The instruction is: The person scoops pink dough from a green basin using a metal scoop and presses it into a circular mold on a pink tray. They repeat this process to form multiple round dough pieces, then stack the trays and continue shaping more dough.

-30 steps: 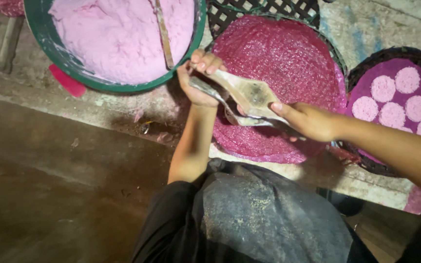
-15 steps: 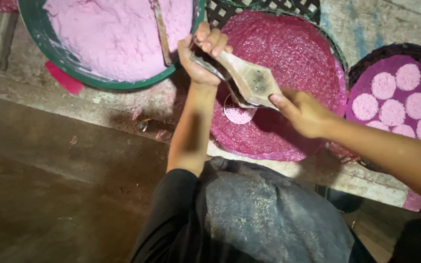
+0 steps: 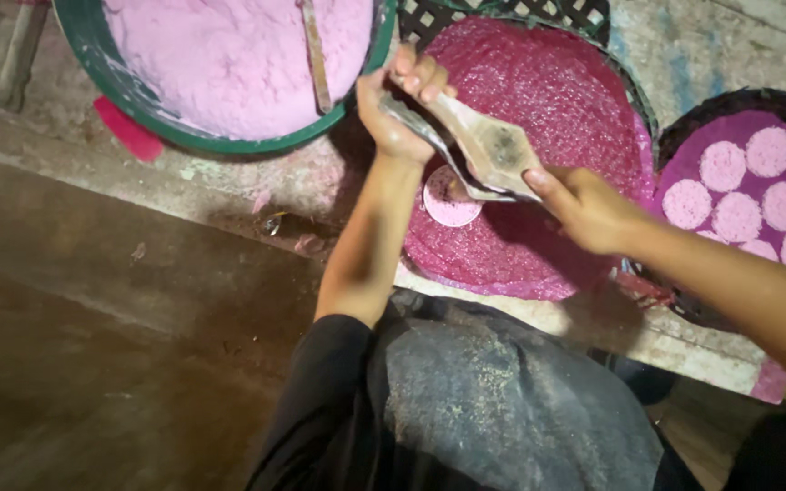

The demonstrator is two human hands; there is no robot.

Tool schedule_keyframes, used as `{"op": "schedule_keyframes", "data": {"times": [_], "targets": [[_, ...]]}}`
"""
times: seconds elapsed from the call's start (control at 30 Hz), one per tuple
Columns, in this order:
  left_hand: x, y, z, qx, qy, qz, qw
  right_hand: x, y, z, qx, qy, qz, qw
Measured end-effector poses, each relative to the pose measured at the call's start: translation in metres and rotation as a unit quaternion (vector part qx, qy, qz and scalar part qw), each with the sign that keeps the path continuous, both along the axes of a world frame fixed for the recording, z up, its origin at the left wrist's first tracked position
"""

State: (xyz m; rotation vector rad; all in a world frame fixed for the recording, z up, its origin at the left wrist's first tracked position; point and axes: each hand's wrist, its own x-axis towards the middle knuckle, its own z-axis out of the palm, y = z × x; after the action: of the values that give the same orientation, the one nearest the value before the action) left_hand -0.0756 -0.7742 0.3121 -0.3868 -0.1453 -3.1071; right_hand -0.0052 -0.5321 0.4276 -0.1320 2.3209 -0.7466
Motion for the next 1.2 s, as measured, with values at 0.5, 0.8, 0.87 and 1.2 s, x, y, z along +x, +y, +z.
{"op": "schedule_keyframes", "data": {"times": [0.5, 0.8, 0.87, 1.2], "targets": [[0.005, -0.035, 0.022, -0.214, 0.039, 0.022, 0.976, 0.015, 0.002, -0.057, -0.205, 0.131, -0.012, 0.970], [0.092, 0.018, 0.016, -0.892, 0.098, 0.095, 0.430, 0.075, 0.064, -0.072, -0.529, 0.224, -0.158, 0.803], [0.097, 0.026, 0.014, -0.901, 0.120, 0.121, 0.400, 0.087, 0.071, -0.071, -0.550, 0.245, -0.156, 0.783], [0.091, 0.041, -0.009, -0.867, 0.136, 0.126, 0.462, 0.131, 0.096, -0.082, -0.571, 0.233, -0.284, 0.734]]}}
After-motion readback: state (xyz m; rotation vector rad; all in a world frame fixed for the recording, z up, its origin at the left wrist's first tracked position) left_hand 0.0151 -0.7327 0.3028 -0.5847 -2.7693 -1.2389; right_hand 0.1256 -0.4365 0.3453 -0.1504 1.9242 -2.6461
